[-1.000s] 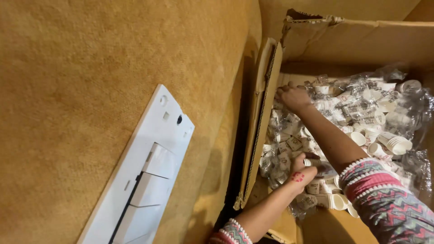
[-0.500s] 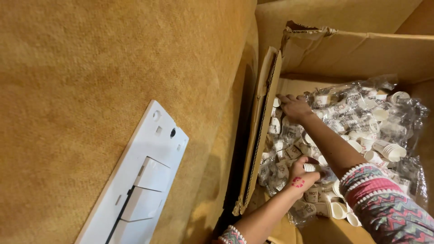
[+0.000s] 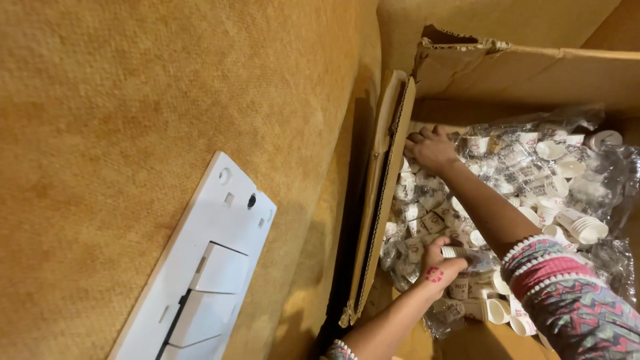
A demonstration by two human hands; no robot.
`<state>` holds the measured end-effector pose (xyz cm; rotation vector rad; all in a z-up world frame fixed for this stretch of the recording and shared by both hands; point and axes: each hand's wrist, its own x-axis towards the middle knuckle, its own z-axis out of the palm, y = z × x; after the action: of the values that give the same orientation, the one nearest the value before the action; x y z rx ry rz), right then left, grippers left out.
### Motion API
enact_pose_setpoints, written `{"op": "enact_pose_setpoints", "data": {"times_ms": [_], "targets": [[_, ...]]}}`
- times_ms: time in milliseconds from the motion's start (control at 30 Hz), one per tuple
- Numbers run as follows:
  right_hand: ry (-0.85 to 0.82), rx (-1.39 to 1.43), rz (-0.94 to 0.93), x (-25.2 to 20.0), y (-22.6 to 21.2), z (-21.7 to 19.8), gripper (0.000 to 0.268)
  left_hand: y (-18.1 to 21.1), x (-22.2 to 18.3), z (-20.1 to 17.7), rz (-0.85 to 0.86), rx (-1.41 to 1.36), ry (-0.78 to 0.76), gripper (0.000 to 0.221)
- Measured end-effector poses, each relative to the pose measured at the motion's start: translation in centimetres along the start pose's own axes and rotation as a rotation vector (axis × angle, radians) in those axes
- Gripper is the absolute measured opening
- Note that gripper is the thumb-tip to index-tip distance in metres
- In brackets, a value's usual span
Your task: The recorder is picking up, inspecting, and organizing small paper cups within a cardboard shipping box.
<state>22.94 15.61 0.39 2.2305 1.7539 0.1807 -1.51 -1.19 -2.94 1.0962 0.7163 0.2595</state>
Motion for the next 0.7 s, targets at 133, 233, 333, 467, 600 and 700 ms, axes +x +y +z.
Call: {"op": "enact_pose_setpoints", "data": {"times_ms": [133, 233, 333, 467, 600, 700], "targets": [[0.019, 0.093, 0.086, -4.5, -0.6, -8.2, 0.060, 1.4, 0.2, -0.1, 0.043, -0.045, -0.016, 0.045], [0.147, 0.343, 0.240, -8.8, 1.3, -10.3, 0.049, 3.9, -0.4, 0.1, 0.017, -0.150, -0.047, 0.041], [0.537, 0.588, 0.247, -14.6, 3.6, -7.4, 0.043, 5.7, -1.3, 0.2, -0.042, -0.353, -0.034, 0.039], [0.526, 1.074, 0.285, -23.0, 4.4, -3.2, 0.034, 6.8, -0.8, 0.3, -0.008, -0.440, 0.035, 0.036], [0.452, 1.154, 0.267, -29.1, -0.5, -4.6, 0.029, 6.7, -0.7, 0.4, 0.045, -0.482, -0.011, 0.035], [0.418, 1.172, 0.395, -30.5, -1.6, -4.0, 0.034, 6.5, -0.5, 1.1, 0.060, -0.462, -0.059, 0.035]]}}
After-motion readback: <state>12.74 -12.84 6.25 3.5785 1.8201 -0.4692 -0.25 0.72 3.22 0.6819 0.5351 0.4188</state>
